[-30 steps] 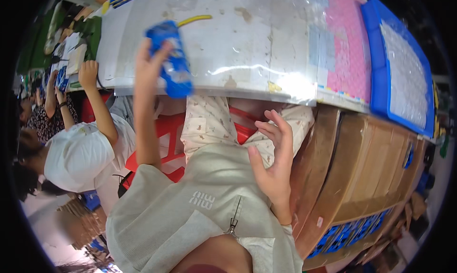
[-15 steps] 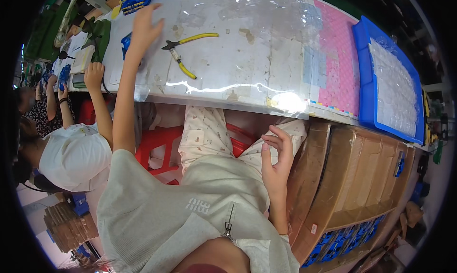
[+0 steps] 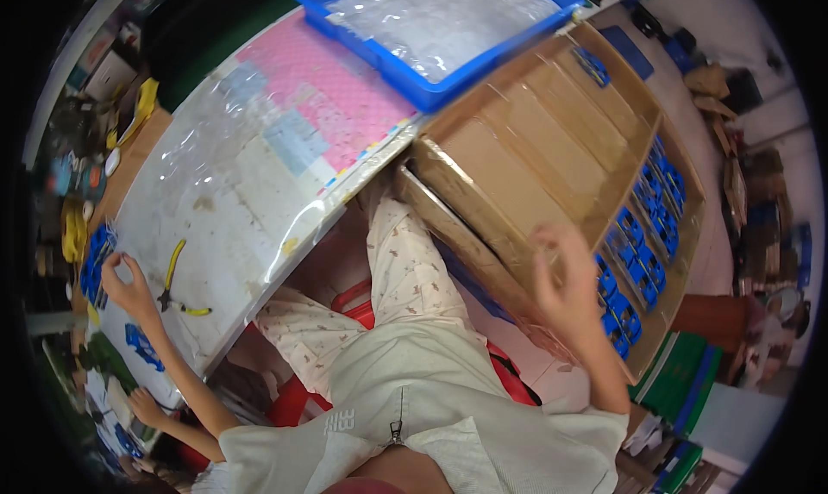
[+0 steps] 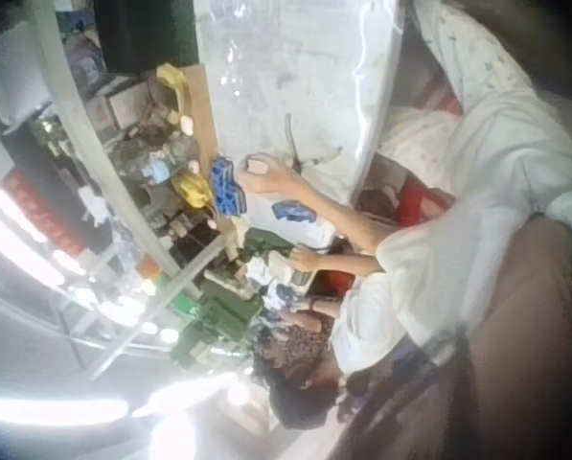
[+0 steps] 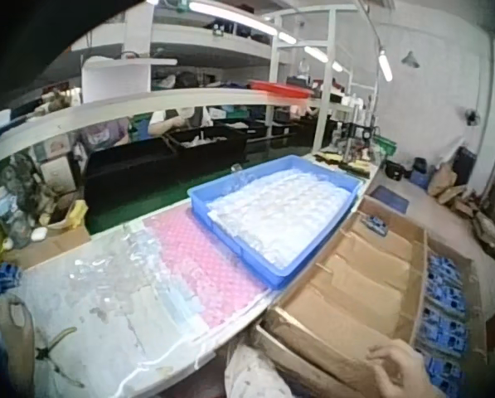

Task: The person assembles toy car bodies by inserting plastic windshield pieces into car shells by hand and placing the assembled shells into a box.

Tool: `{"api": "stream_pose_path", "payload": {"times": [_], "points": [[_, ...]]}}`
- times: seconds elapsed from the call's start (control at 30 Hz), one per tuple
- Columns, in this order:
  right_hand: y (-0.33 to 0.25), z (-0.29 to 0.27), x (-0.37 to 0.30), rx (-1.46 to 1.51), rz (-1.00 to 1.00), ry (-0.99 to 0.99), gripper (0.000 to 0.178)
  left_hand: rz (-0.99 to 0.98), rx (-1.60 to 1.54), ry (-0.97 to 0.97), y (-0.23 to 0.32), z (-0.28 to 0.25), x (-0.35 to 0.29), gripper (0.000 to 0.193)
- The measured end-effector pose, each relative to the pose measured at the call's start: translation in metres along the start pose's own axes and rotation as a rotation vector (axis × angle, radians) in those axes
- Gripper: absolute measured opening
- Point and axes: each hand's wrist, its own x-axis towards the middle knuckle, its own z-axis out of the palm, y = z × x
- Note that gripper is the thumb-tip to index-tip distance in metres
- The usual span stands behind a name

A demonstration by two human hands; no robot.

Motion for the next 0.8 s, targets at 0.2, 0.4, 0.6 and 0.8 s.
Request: {"api": "stream_pose_path", "payload": {"times": [0.2, 0.4, 0.6, 0.8], "points": [[0.17, -0.058, 0.122, -0.352, -0.042, 0.234, 0.014, 0.341, -0.381, -0.315, 0.138, -0.004, -0.013, 0.016], [0.372, -0.07, 0.249, -0.409, 0.177, 0.289, 0.029, 0.349, -0.423, -0.431, 0.165, 0.019, -0.023, 0.018], [0.465, -0.025, 0.312, -0.363, 0.313, 0.176, 0.039, 0.059, -0.269, -0.328, 0.153, -0.008, -0.034, 0.016], [0.608, -0.086, 0.329, -0.343, 0.433, 0.153, 0.05, -0.104, -0.371, -0.25, 0.146, 0.013, -0.048, 0.01]]}}
